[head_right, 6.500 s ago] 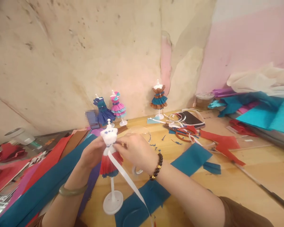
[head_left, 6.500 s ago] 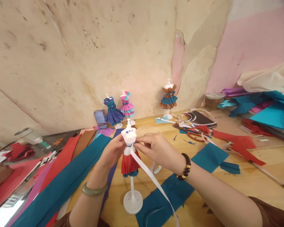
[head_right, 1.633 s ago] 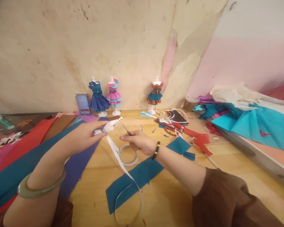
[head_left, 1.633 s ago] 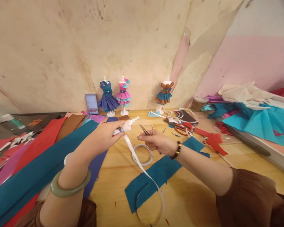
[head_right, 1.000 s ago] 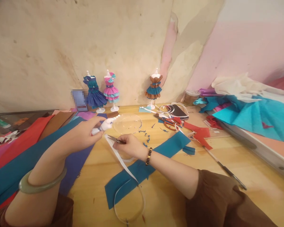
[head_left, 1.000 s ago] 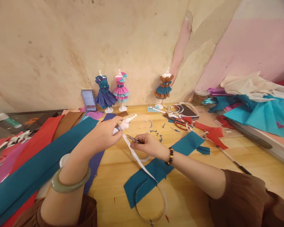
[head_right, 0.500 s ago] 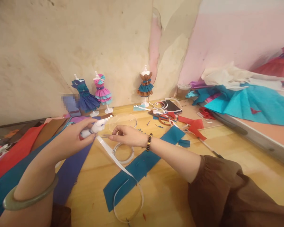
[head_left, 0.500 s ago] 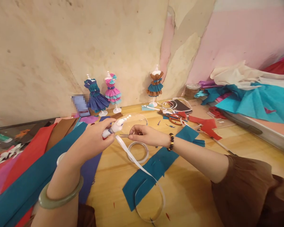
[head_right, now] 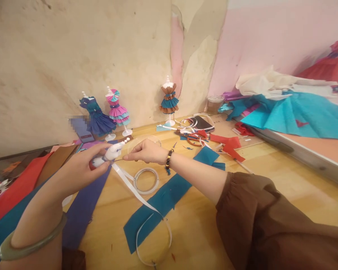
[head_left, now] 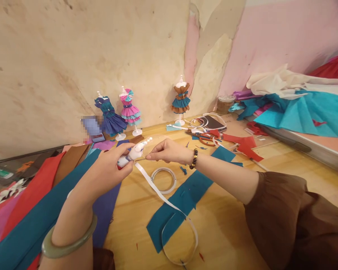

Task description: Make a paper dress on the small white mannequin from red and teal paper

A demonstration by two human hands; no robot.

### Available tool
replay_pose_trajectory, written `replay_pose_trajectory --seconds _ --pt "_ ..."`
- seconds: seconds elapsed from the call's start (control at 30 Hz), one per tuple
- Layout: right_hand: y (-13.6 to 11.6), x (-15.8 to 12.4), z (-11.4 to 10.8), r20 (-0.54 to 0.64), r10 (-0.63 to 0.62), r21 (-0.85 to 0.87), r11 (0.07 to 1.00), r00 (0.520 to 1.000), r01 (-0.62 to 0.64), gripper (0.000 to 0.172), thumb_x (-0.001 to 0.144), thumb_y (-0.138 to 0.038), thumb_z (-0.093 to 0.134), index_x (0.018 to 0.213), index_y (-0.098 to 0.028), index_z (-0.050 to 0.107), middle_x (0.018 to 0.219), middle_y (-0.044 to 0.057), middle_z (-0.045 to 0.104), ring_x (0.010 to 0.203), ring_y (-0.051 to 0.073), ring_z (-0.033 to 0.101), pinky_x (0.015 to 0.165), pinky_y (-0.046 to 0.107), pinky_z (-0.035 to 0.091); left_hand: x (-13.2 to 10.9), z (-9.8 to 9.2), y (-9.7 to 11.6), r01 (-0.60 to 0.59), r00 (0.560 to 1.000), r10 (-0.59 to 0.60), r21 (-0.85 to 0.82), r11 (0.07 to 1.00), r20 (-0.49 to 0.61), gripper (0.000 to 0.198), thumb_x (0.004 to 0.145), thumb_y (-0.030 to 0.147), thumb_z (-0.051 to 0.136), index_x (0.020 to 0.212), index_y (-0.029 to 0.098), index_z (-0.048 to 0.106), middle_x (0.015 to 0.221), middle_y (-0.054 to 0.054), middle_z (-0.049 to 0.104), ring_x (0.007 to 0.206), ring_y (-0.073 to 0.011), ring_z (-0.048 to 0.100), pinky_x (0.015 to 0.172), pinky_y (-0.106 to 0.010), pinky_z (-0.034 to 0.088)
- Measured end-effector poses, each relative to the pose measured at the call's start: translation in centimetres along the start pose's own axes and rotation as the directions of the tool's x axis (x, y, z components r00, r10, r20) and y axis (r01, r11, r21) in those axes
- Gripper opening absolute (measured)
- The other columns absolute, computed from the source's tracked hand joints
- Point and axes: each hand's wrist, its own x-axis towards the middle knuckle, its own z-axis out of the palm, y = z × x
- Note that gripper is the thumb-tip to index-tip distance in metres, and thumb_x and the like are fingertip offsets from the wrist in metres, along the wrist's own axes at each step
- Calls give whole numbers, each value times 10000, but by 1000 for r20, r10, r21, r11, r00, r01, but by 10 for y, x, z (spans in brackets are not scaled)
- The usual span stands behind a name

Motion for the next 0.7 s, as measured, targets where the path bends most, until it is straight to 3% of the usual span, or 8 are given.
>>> replay_pose_trajectory --seconds 0.3,0.5,0.7 --pt "13 21 1 77 -52 70 996 996 47 438 661 -554 788 863 -165 788 611 -38 530 528 67 328 430 205 268 -1 0 -4 5 1000 -4 40 999 -16 401 851 338 527 1232 220 571 1138 -56 696 934 -238 663 673 -268 478" --pt "11 28 5 142 -65 118 992 988 48 458 644 -553 801 862 -150 778 632 -41 531 519 54 305 424 202 251 -1 0 -5 11 1000 -12 34 999 18 426 859 335 522 1275 250 560 1129 -37 703 938 -235 664 697 -271 470" --pt "9 28 5 145 -89 79 994 986 78 459 654 -571 784 825 -146 759 634 -41 537 508 53 337 418 201 276 -2 -2 -5 23 999 -24 45 999 20 428 860 367 526 1264 233 568 1034 -37 717 810 -215 658 625 -261 439"
